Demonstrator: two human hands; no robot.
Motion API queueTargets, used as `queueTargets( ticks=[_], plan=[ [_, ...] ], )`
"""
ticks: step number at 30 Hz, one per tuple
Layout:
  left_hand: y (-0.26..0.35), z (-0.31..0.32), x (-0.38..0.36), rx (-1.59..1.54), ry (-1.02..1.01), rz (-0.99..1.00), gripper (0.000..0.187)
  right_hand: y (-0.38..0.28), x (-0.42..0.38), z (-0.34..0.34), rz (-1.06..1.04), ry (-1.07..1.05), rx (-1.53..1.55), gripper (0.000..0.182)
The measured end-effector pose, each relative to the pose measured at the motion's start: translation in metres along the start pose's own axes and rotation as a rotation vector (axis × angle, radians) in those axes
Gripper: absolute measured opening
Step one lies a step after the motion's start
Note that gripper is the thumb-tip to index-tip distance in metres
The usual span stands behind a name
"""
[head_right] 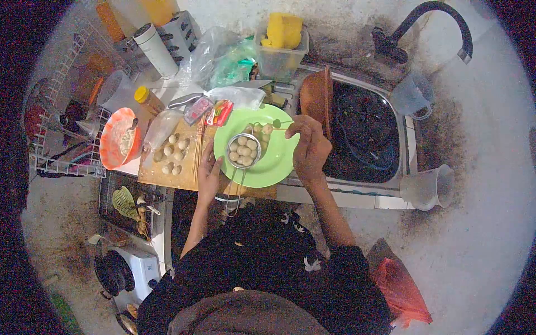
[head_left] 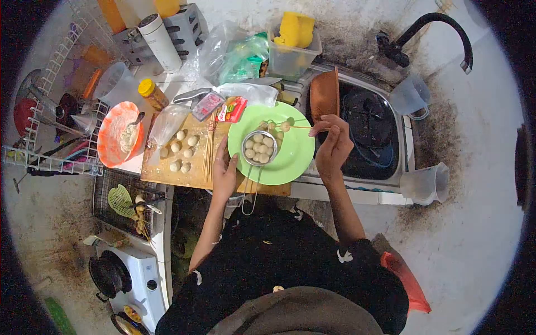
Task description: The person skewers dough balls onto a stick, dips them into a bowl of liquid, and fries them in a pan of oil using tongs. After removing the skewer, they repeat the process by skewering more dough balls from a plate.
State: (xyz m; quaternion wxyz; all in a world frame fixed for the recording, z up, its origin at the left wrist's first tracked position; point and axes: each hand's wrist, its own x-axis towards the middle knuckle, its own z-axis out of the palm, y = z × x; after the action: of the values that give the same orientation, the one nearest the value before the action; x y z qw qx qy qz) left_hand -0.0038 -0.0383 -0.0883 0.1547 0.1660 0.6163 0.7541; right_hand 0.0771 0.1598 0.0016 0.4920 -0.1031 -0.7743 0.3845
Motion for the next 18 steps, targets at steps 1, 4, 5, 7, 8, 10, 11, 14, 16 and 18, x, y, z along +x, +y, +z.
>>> queueTargets(
  ticks=[1, 4, 5, 7, 8, 10, 11, 14, 16, 18],
  plan=[
    [0.000, 0.000, 0.000, -0.021, 0.005, -0.018, 0.051, -0.001, 0.000, 0.001, 0.014, -0.012, 0.002, 0.033],
    [0.001, -0.001, 0.000, 0.058, 0.000, -0.012, 0.050, 0.011, 0.000, 0.003, -0.133, -0.006, -0.092, 0.028],
    [0.001, -0.001, 0.000, 0.058, 0.001, -0.012, 0.050, 0.010, 0.001, 0.003, -0.134, -0.007, -0.091, 0.028],
    [0.000, -0.001, 0.000, 0.048, -0.002, -0.011, 0.050, 0.005, 0.004, 0.004, -0.131, -0.039, -0.075, 0.028],
    [-0.002, -0.001, 0.001, 0.048, -0.003, -0.011, 0.050, 0.005, 0.006, 0.005, -0.131, -0.038, -0.076, 0.028],
    [-0.004, -0.002, 0.000, 0.039, 0.000, -0.012, 0.050, 0.004, 0.008, 0.007, -0.087, -0.067, -0.069, 0.024],
    [-0.003, -0.002, 0.000, 0.038, 0.001, -0.012, 0.050, 0.001, 0.011, 0.008, -0.087, -0.068, -0.069, 0.024],
    [-0.002, -0.001, 0.000, 0.058, 0.001, 0.017, 0.050, -0.007, 0.019, 0.011, -0.021, -0.128, -0.025, 0.027],
    [-0.004, -0.002, 0.000, 0.057, -0.004, 0.017, 0.050, -0.008, 0.025, 0.014, 0.041, -0.228, -0.004, 0.026],
    [0.001, -0.001, -0.001, 0.068, -0.009, 0.019, 0.050, -0.008, 0.033, 0.020, -0.020, -0.273, -0.018, 0.024]
  ],
)
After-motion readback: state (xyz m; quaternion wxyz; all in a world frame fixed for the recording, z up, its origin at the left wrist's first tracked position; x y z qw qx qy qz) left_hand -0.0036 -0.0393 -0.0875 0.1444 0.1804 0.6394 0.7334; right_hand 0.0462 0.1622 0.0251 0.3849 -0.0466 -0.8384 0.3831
